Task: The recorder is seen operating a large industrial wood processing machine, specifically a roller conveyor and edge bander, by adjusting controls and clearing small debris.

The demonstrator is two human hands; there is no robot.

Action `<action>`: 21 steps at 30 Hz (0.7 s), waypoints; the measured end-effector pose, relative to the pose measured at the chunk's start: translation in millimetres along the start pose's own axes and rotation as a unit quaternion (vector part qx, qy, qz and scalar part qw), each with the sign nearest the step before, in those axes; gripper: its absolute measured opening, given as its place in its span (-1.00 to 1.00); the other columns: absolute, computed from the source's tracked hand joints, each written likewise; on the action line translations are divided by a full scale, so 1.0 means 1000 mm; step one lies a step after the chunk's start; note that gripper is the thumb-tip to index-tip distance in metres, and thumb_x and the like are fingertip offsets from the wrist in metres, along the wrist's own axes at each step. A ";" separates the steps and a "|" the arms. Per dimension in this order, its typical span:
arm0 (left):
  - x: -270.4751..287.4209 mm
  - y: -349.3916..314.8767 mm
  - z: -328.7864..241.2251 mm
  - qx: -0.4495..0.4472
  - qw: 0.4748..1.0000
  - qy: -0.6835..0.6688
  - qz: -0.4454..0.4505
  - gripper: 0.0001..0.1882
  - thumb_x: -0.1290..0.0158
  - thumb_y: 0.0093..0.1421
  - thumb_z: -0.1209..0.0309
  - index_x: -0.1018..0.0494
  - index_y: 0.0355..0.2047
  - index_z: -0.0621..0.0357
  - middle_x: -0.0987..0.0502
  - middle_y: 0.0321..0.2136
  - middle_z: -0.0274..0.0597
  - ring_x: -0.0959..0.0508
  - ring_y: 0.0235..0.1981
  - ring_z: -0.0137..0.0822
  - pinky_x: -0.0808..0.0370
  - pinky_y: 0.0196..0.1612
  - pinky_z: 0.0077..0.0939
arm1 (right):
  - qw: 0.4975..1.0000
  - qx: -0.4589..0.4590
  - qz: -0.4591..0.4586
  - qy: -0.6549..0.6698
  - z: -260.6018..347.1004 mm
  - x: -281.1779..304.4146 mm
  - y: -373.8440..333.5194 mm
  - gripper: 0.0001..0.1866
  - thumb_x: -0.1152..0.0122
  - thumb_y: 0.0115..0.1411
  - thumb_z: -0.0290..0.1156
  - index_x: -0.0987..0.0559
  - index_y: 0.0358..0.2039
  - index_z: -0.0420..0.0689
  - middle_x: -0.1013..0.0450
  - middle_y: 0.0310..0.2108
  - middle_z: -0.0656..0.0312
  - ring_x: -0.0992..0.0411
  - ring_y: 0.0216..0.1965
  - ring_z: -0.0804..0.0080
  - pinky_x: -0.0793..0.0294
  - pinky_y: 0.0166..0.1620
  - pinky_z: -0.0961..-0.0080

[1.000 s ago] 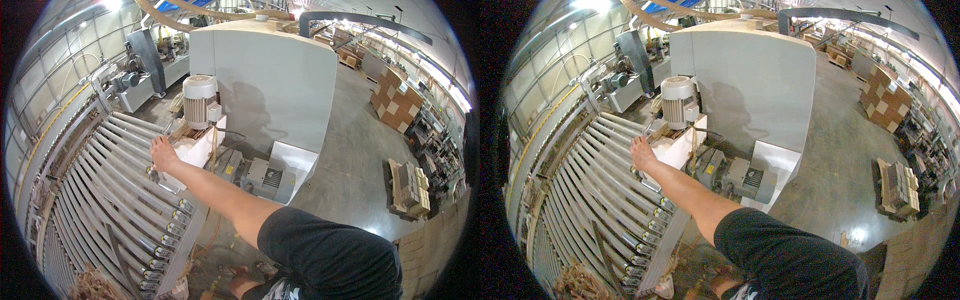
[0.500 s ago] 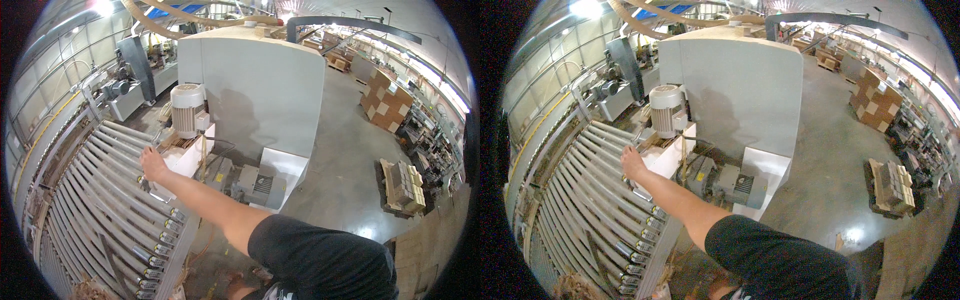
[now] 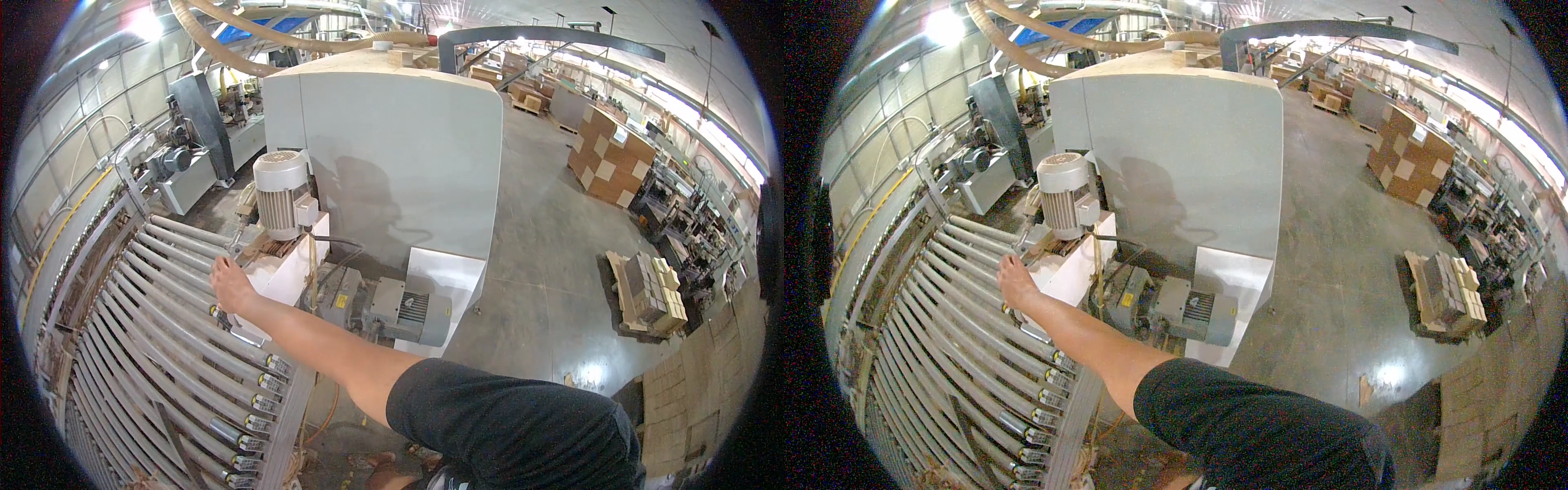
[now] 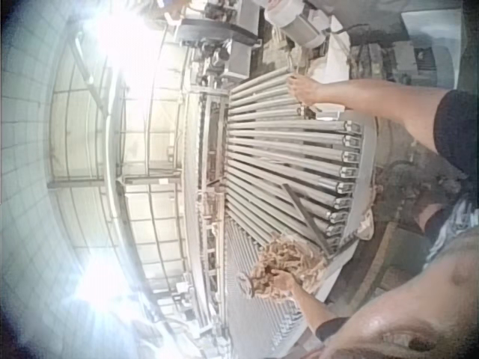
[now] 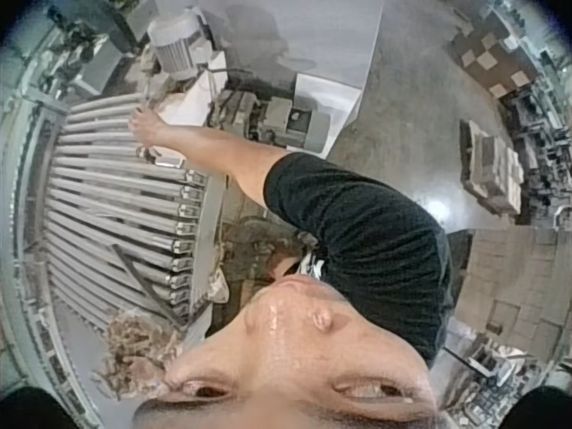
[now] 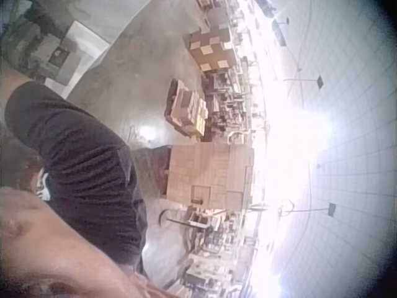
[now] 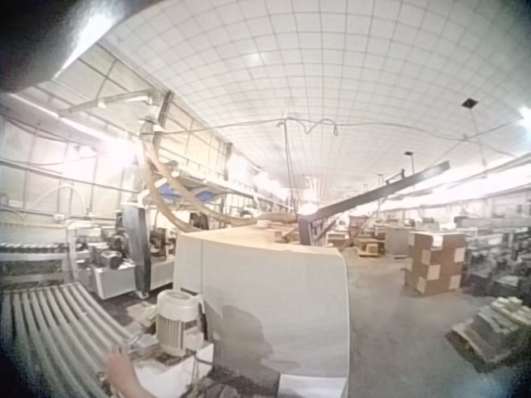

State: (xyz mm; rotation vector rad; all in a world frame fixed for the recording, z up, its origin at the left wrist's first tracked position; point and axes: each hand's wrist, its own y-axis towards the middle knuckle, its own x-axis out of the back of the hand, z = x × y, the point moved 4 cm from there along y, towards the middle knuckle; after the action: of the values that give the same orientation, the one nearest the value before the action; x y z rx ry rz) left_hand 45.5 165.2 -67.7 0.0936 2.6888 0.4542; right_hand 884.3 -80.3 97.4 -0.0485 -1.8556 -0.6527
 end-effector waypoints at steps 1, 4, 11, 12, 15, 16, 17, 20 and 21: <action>0.001 -0.001 -0.003 -0.002 1.000 0.009 -0.002 -0.46 0.24 0.61 0.04 -0.61 -0.03 0.19 -0.68 -0.33 -0.15 -0.66 -0.20 -0.35 -0.33 0.51 -0.08 | 1.000 0.006 0.020 0.009 0.004 0.000 0.000 -0.34 -0.36 0.19 0.09 -0.69 0.12 -0.16 -0.53 0.18 0.04 -0.29 0.34 0.07 -0.20 0.34 0.11; -0.002 -0.001 -0.004 -0.007 1.000 0.024 -0.002 -0.46 0.24 0.61 0.04 -0.61 -0.02 0.19 -0.68 -0.31 -0.14 -0.66 -0.18 -0.35 -0.32 0.51 -0.08 | 1.000 0.008 0.028 0.007 0.005 0.001 -0.001 -0.44 -0.28 0.26 -0.03 -0.68 0.13 -0.16 -0.52 0.16 0.04 -0.27 0.31 0.10 -0.15 0.31 0.10; -0.008 -0.001 -0.006 -0.015 0.999 0.046 -0.002 -0.46 0.25 0.60 0.03 -0.59 0.02 0.19 -0.68 -0.27 -0.12 -0.65 -0.13 -0.34 -0.31 0.52 -0.07 | 0.999 0.011 0.035 -0.003 0.003 0.000 0.000 -0.47 -0.21 0.31 -0.08 -0.68 0.15 -0.16 -0.52 0.16 0.05 -0.27 0.31 0.11 -0.15 0.31 0.10; -0.011 -0.001 -0.004 -0.016 0.999 0.049 -0.001 -0.45 0.25 0.60 0.03 -0.59 0.02 0.19 -0.68 -0.26 -0.12 -0.64 -0.13 -0.34 -0.30 0.52 -0.07 | 0.999 0.009 0.036 -0.004 0.001 -0.002 -0.001 -0.47 -0.21 0.31 -0.08 -0.68 0.15 -0.16 -0.52 0.16 0.05 -0.27 0.31 0.11 -0.15 0.31 0.10; -0.012 -0.001 -0.005 -0.018 0.998 0.059 -0.001 -0.45 0.25 0.60 0.02 -0.59 0.04 0.20 -0.68 -0.24 -0.11 -0.64 -0.11 -0.33 -0.30 0.52 -0.06 | 1.000 0.009 0.020 -0.004 0.001 -0.003 0.000 -0.49 -0.17 0.34 -0.14 -0.66 0.18 -0.15 -0.52 0.19 0.05 -0.27 0.33 0.10 -0.16 0.32 0.08; -0.013 -0.002 -0.005 -0.020 0.998 0.064 -0.002 -0.45 0.25 0.60 0.02 -0.58 0.04 0.20 -0.68 -0.23 -0.11 -0.64 -0.10 -0.33 -0.30 0.52 -0.06 | 1.000 0.010 0.021 -0.004 0.002 -0.003 0.000 -0.50 -0.15 0.35 -0.16 -0.66 0.19 -0.15 -0.52 0.20 0.05 -0.27 0.33 0.10 -0.16 0.33 0.07; -0.014 -0.002 -0.005 -0.023 0.998 0.067 -0.001 -0.45 0.25 0.60 0.02 -0.58 0.05 0.20 -0.68 -0.23 -0.11 -0.64 -0.09 -0.33 -0.29 0.52 -0.06 | 1.000 0.010 0.021 -0.004 0.002 -0.002 0.000 -0.51 -0.14 0.36 -0.18 -0.65 0.20 -0.14 -0.52 0.20 0.05 -0.28 0.34 0.10 -0.17 0.33 0.06; -0.014 -0.002 -0.007 -0.025 0.997 0.075 -0.001 -0.45 0.25 0.60 0.01 -0.58 0.06 0.20 -0.68 -0.21 -0.10 -0.63 -0.07 -0.33 -0.29 0.52 -0.06 | 0.999 0.004 0.040 0.003 0.005 0.000 0.001 -0.52 -0.13 0.37 -0.19 -0.65 0.21 -0.12 -0.52 0.21 0.07 -0.28 0.34 0.10 -0.17 0.33 0.05; -0.011 -0.003 -0.011 -0.029 0.996 0.079 -0.004 -0.44 0.25 0.60 0.01 -0.57 0.07 0.20 -0.68 -0.20 -0.10 -0.63 -0.07 -0.33 -0.29 0.53 -0.06 | 0.999 0.005 0.040 0.005 0.008 0.001 0.002 -0.52 -0.13 0.37 -0.19 -0.65 0.21 -0.12 -0.52 0.21 0.07 -0.28 0.34 0.10 -0.17 0.33 0.05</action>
State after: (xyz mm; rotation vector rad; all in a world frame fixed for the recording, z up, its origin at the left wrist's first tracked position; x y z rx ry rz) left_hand 51.2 157.2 -55.3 0.0317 2.8258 0.5591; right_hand 877.7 -74.8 97.2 -0.1124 -1.8380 -0.5874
